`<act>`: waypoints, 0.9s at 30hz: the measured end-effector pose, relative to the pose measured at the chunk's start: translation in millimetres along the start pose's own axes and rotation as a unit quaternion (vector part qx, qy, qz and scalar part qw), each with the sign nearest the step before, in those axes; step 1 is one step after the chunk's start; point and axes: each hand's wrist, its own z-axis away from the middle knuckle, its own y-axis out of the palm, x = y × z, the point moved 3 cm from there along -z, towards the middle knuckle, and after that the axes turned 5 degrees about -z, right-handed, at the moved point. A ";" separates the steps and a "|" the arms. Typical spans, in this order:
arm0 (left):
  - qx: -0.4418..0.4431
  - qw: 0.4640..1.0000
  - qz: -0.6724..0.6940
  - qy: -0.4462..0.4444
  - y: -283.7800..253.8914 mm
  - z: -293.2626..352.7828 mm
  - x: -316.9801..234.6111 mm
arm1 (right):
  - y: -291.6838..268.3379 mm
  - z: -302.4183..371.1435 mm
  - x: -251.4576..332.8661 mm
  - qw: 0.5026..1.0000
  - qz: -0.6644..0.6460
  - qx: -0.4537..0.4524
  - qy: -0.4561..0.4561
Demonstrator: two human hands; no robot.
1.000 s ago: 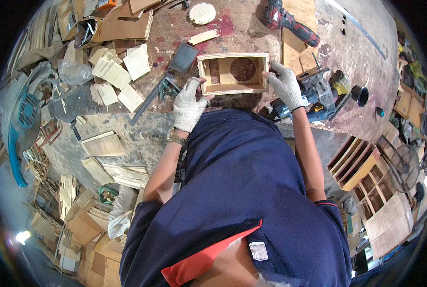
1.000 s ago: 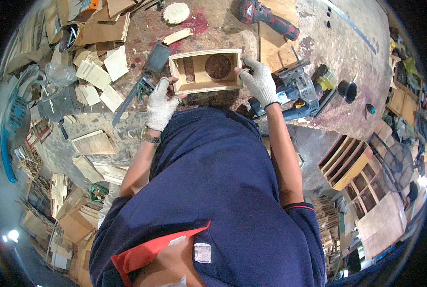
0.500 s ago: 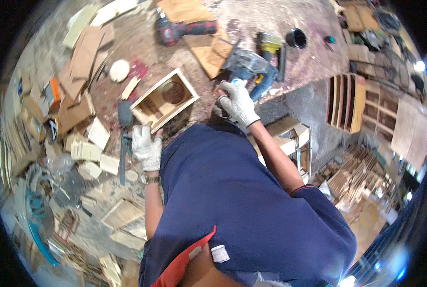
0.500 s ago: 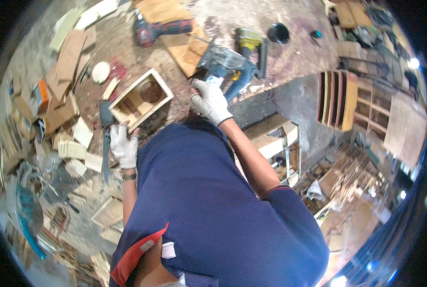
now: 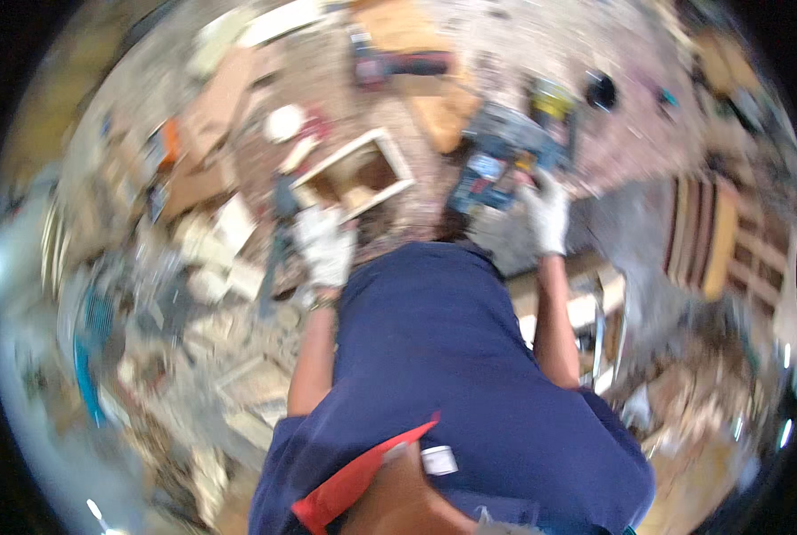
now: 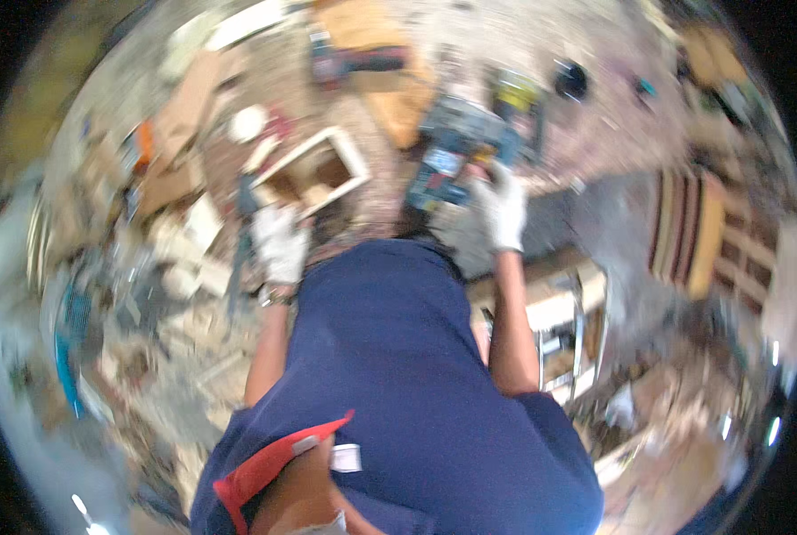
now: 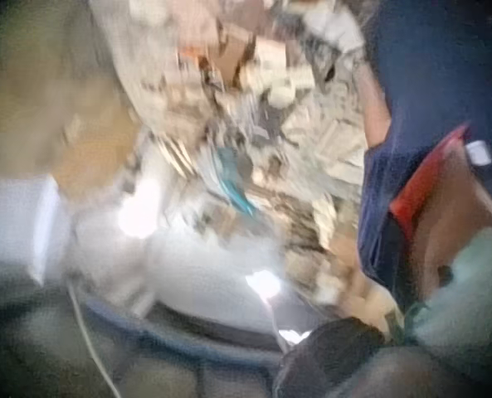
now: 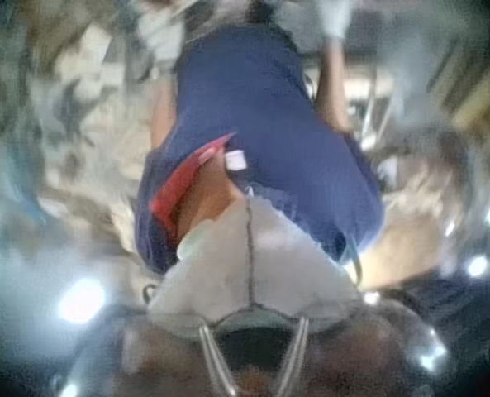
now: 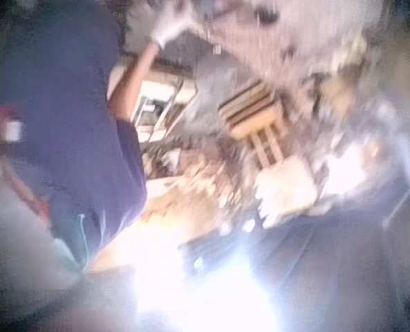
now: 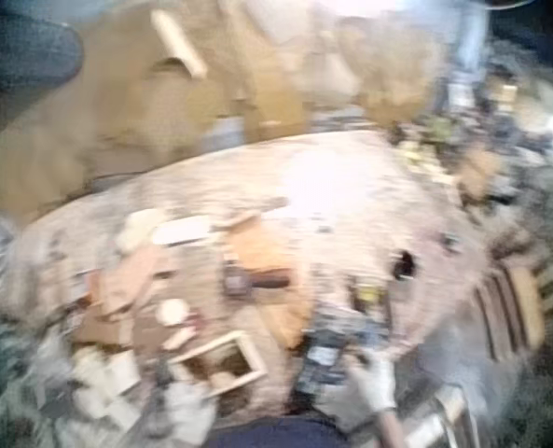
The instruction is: The person assembles a small wooden box by fitting pieces together, using a nail gun to fasten joints, and a hammer to adjust components. The person repeatedly repositions the box and tools on the workbench during assembly.
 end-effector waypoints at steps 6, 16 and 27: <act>-0.027 0.997 0.042 -0.054 -7.2 20.3 -9.0 | 28.3 -11.0 -8.2 0.994 -0.076 0.078 -0.032; -0.102 0.962 0.182 -0.176 -9.7 45.7 17.5 | 88.2 -5.8 34.1 0.973 -0.007 0.218 -0.076; -0.021 0.915 0.201 -0.350 8.6 88.6 96.8 | 162.8 40.4 111.3 0.927 0.137 0.324 -0.130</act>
